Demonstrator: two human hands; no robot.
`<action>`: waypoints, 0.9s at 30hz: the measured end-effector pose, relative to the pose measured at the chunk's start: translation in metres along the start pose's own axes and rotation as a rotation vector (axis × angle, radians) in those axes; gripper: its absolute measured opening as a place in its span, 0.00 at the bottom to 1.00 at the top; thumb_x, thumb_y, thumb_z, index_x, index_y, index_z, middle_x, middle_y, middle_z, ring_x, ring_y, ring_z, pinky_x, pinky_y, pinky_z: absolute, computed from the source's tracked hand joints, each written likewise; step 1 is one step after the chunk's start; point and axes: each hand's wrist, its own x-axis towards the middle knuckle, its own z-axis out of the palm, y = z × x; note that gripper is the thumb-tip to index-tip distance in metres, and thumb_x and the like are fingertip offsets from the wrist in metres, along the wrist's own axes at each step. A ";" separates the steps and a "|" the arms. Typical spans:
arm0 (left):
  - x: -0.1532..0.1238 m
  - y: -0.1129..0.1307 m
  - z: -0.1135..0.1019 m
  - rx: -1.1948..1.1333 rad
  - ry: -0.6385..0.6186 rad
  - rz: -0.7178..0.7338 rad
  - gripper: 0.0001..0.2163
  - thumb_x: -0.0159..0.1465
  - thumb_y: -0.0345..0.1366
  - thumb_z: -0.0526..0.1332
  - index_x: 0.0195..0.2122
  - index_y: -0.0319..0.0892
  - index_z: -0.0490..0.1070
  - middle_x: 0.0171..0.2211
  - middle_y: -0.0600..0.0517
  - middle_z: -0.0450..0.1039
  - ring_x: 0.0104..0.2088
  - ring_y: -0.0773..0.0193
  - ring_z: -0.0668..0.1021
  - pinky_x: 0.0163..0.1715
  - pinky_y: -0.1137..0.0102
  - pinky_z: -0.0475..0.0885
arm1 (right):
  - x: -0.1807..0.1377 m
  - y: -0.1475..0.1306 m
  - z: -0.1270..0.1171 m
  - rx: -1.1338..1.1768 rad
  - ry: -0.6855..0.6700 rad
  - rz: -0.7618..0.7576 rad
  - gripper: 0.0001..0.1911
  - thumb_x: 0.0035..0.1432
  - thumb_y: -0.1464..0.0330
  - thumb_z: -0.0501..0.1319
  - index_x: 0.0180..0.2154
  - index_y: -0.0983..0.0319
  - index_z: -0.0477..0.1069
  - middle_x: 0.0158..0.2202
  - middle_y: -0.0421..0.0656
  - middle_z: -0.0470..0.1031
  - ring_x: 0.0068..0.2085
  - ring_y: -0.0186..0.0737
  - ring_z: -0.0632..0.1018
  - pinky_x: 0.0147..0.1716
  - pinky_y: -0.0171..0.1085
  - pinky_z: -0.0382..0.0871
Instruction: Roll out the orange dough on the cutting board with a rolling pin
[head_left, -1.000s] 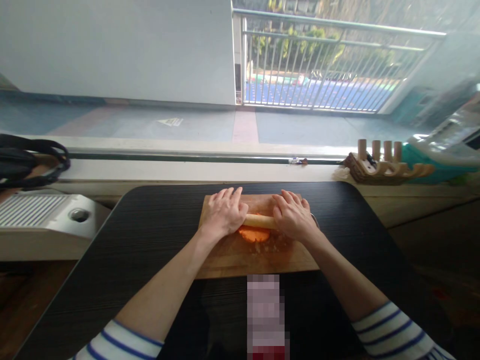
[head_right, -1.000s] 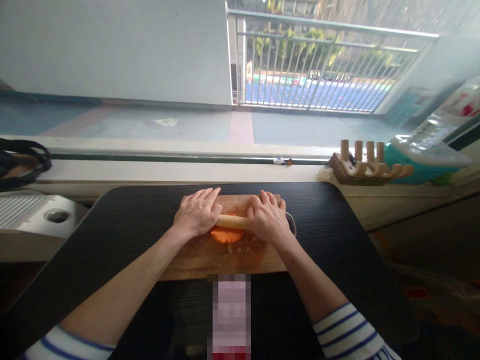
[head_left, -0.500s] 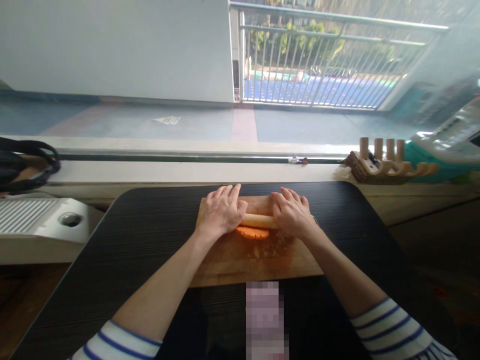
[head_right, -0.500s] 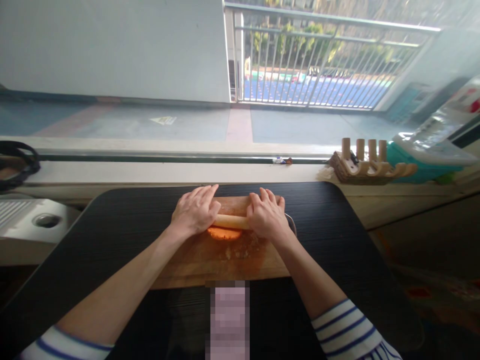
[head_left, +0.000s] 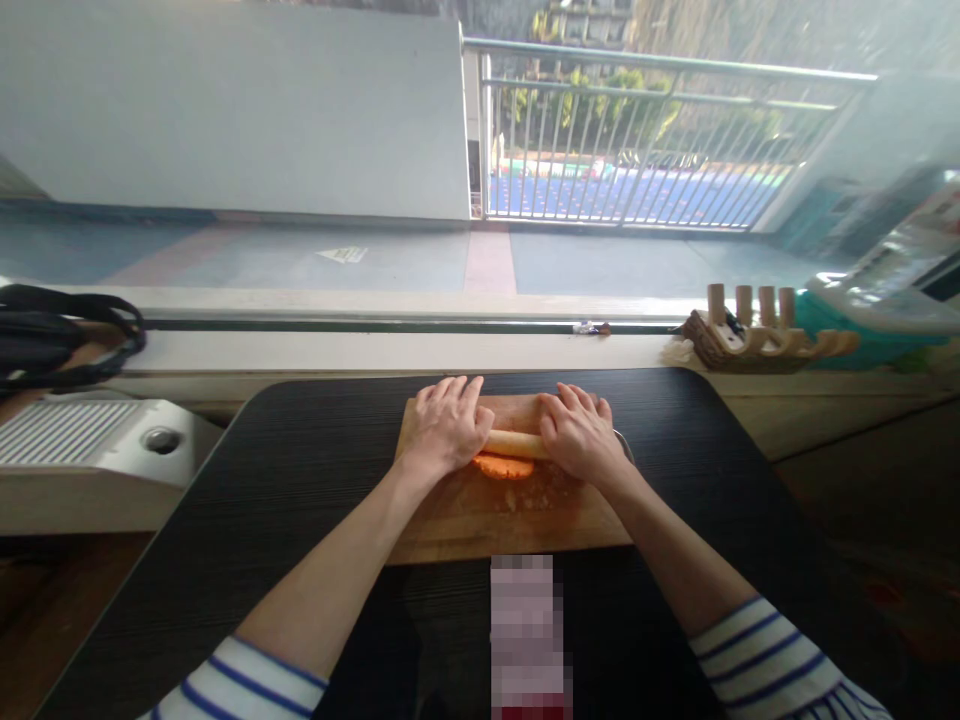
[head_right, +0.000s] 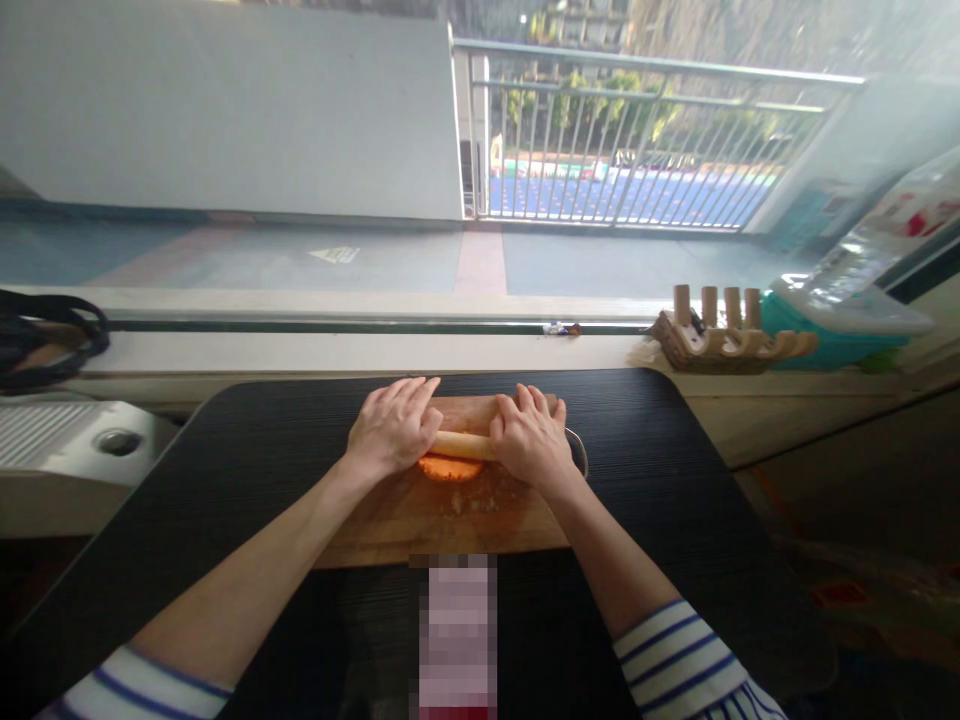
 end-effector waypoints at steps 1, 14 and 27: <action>-0.003 0.000 0.000 0.007 0.009 0.010 0.24 0.65 0.40 0.45 0.59 0.40 0.63 0.58 0.44 0.68 0.58 0.54 0.68 0.57 0.57 0.60 | -0.004 0.000 0.001 -0.005 0.012 0.001 0.22 0.65 0.63 0.42 0.56 0.56 0.65 0.63 0.49 0.59 0.64 0.49 0.57 0.58 0.59 0.51; -0.030 0.006 -0.006 0.036 0.094 0.073 0.22 0.65 0.37 0.45 0.55 0.38 0.68 0.53 0.43 0.72 0.53 0.53 0.72 0.55 0.58 0.62 | -0.032 -0.008 0.008 -0.057 0.151 -0.035 0.25 0.67 0.61 0.41 0.61 0.59 0.59 0.65 0.50 0.57 0.65 0.48 0.57 0.61 0.59 0.46; -0.051 0.008 -0.003 0.004 0.181 0.106 0.20 0.65 0.37 0.47 0.54 0.37 0.69 0.52 0.44 0.73 0.51 0.54 0.74 0.55 0.57 0.64 | -0.050 -0.009 0.014 -0.068 0.259 -0.106 0.24 0.68 0.61 0.42 0.58 0.61 0.63 0.63 0.51 0.61 0.63 0.47 0.60 0.62 0.55 0.44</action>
